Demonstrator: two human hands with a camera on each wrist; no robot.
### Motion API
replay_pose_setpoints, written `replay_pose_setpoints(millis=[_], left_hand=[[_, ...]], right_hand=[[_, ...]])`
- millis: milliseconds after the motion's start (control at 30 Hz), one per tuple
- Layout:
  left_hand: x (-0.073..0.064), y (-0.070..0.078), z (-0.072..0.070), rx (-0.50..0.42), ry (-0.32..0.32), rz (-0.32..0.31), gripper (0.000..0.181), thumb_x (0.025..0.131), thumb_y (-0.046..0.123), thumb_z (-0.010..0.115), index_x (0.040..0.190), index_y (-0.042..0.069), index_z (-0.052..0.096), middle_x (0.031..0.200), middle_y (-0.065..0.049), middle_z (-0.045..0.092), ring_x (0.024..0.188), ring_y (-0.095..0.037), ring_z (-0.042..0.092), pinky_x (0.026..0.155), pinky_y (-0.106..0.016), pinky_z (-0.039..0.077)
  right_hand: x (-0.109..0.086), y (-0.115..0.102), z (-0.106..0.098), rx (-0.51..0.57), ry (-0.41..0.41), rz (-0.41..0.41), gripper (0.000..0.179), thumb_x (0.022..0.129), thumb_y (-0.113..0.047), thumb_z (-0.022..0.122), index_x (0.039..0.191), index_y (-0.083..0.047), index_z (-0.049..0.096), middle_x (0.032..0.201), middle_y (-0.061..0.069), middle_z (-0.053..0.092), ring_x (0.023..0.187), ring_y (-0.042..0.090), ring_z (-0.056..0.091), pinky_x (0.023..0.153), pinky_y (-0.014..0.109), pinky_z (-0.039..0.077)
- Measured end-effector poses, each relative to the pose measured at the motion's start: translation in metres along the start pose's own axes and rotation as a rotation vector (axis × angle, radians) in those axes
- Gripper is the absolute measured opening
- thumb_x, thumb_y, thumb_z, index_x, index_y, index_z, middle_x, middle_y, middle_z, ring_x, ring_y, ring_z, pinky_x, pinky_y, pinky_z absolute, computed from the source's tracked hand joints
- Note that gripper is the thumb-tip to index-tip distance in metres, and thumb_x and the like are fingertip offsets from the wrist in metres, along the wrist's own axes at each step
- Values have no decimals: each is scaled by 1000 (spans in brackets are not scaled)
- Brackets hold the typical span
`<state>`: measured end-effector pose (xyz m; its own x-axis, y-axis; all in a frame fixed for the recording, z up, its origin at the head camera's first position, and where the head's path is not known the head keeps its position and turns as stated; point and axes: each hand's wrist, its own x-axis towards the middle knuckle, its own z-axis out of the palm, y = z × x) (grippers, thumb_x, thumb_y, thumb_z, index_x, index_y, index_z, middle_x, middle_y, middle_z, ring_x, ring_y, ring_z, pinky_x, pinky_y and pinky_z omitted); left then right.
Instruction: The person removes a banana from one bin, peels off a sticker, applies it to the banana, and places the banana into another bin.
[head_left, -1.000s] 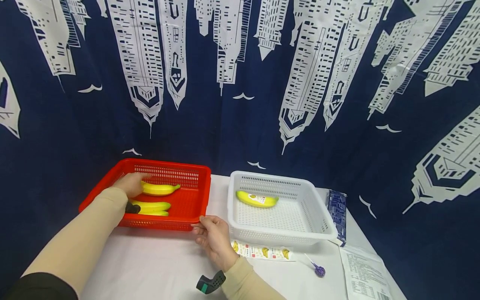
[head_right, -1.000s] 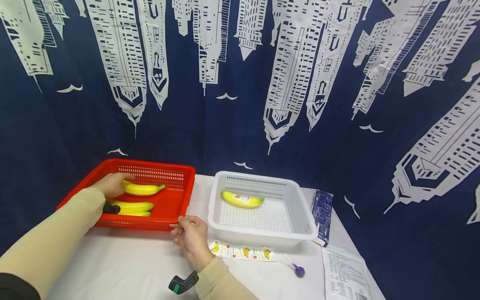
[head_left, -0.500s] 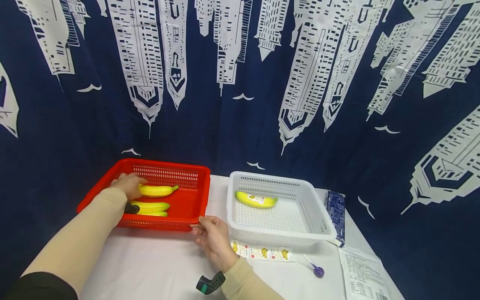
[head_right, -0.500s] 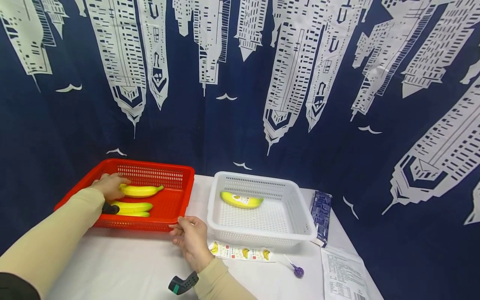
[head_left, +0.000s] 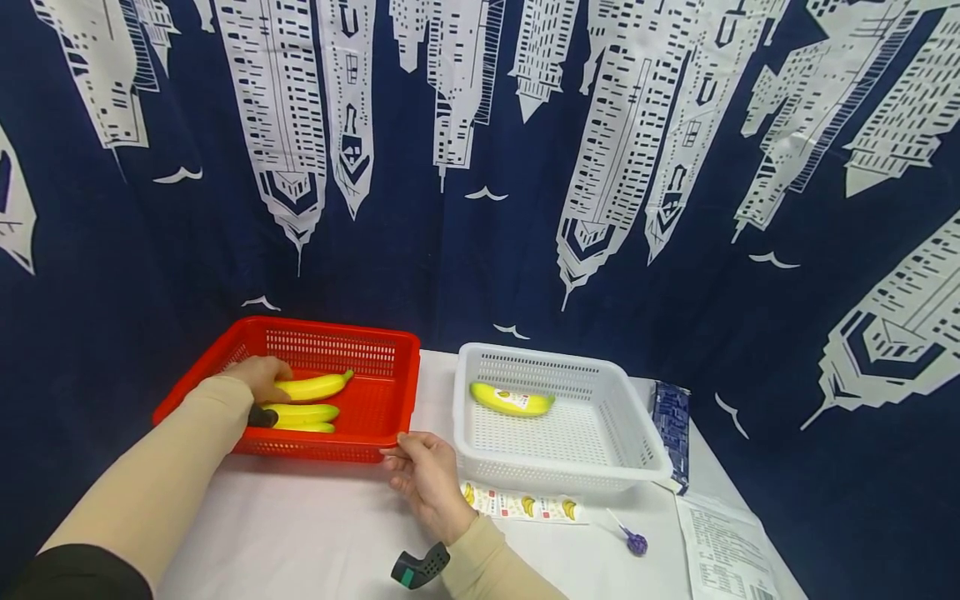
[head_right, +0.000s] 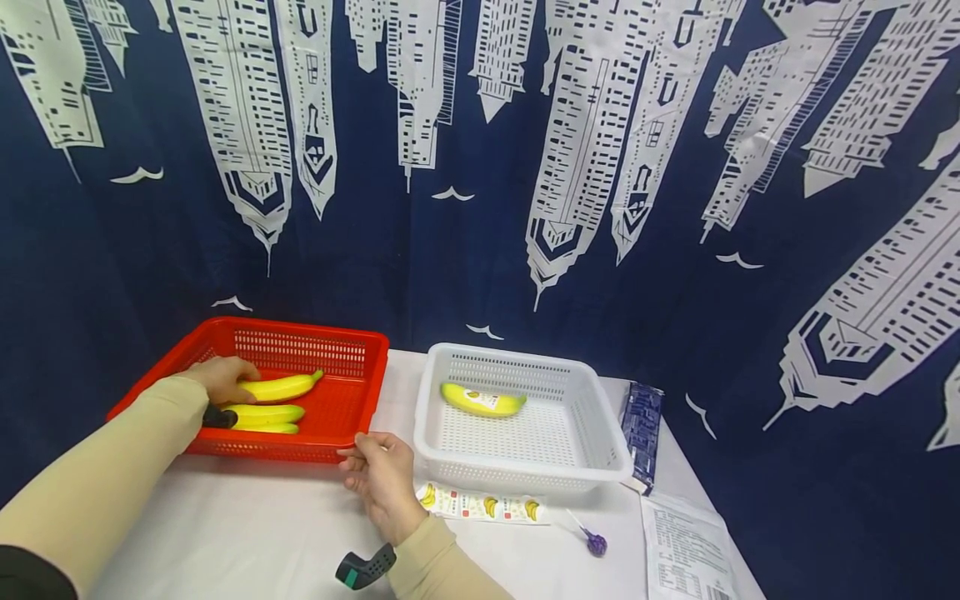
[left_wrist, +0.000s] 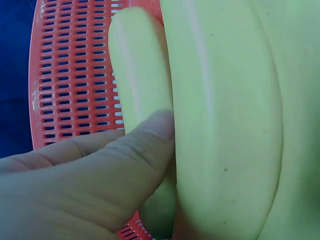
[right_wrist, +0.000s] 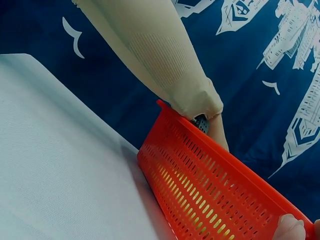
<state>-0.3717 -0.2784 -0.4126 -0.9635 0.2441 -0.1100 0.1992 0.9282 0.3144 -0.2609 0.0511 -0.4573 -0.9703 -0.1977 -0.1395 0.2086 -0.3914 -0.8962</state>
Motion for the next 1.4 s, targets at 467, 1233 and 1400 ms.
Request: replay_pose_setpoints(millis=[467, 1233, 1400], left_hand=[[7, -2, 0, -18, 36, 20, 28, 86, 25, 83, 102, 7, 69, 91, -7, 66, 83, -25, 58, 77, -40, 46], [-47, 28, -40, 32, 267, 104, 34, 88, 29, 82, 117, 13, 72, 108, -6, 72, 97, -28, 61, 79, -52, 45], [-63, 36, -35, 37, 335, 145, 32, 89, 30, 81, 117, 17, 73, 109, -4, 73, 99, -26, 62, 77, -46, 46]], right_hand=[[-1, -1, 0, 5, -9, 10, 9, 98, -11, 63, 103, -4, 62, 80, 3, 73, 64, 9, 64, 52, 19, 51], [-2, 0, -2, 25, -23, 18, 19, 101, -15, 63, 112, 1, 60, 85, 6, 75, 66, 10, 66, 54, 19, 51], [-2, -1, -3, 37, -49, 33, 18, 102, -15, 62, 112, -1, 60, 83, 5, 75, 65, 9, 66, 55, 17, 51]])
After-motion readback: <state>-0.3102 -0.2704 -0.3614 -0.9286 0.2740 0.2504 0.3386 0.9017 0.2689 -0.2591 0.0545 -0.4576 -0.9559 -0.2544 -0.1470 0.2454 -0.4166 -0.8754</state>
